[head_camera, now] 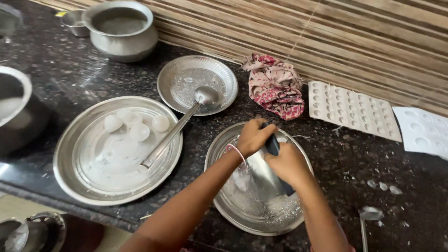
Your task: Crushing ice cubes in a bowl using a metal scraper tool.
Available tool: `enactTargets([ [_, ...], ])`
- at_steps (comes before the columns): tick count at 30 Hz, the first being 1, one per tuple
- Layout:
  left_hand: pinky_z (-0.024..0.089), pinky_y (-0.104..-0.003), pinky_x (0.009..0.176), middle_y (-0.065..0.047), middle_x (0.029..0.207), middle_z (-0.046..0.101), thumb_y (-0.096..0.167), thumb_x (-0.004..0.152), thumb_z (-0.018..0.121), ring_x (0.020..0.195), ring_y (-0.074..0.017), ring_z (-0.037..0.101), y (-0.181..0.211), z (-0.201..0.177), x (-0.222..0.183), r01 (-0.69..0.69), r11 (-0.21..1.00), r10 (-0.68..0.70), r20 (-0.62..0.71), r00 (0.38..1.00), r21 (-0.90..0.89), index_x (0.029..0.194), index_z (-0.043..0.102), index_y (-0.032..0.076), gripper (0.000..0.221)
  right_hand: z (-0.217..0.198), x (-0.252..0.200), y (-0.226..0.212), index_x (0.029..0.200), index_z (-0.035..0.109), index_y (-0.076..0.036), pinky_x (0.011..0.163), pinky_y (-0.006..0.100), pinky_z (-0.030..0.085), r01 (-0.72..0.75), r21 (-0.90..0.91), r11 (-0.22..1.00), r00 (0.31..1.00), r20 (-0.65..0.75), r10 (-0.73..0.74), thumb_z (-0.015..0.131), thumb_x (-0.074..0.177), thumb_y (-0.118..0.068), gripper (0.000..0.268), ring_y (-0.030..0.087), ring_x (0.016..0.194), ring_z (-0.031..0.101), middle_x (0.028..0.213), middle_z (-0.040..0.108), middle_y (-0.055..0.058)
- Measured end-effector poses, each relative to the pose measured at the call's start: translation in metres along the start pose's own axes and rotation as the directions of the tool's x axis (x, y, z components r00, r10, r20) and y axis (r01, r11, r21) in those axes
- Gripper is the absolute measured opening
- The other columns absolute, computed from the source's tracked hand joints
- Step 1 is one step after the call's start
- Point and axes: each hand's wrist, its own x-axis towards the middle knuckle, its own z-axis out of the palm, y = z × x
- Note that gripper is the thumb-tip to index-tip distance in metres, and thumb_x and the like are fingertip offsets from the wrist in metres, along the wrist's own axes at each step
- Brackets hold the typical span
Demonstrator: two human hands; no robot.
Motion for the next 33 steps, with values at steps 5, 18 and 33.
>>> enactTargets([
  [5,0.049,-0.046,0.092,-0.022,0.116,0.067,0.047,0.096,0.06,0.105,-0.0357,0.065,0.06,-0.056,-0.044,-0.181,0.942,0.143,0.149,0.979,0.285,0.124,0.062,0.002,0.053,-0.019,0.0,0.047,0.089,0.072,-0.003,0.051,0.037,0.045,0.077,0.293,0.953,0.997,-0.054,-0.064,0.077,0.083,-0.024,0.023,0.017,0.051,0.057,0.061,0.066,0.007],
  [18,0.052,-0.048,0.084,-0.018,0.097,0.068,0.025,0.076,0.077,0.094,-0.0379,0.066,0.033,-0.058,-0.156,-0.222,0.7,0.019,0.293,0.956,0.679,0.105,0.066,0.002,0.038,-0.041,-0.041,0.075,0.083,0.071,0.001,0.054,0.033,0.043,0.037,0.397,0.917,0.969,-0.239,0.065,0.08,0.088,-0.024,0.027,0.009,0.061,0.049,0.065,0.06,0.002],
  [33,0.054,-0.041,0.089,-0.015,0.094,0.074,0.018,0.09,0.068,0.096,-0.0326,0.07,0.037,-0.063,-0.142,-0.141,0.884,0.023,0.261,0.965,0.446,0.116,0.074,0.006,0.029,-0.038,-0.032,0.06,0.095,0.076,0.0,0.058,0.032,0.048,0.081,0.399,0.913,0.986,-0.164,-0.016,0.079,0.087,-0.028,0.03,0.009,0.064,0.054,0.071,0.069,0.004],
])
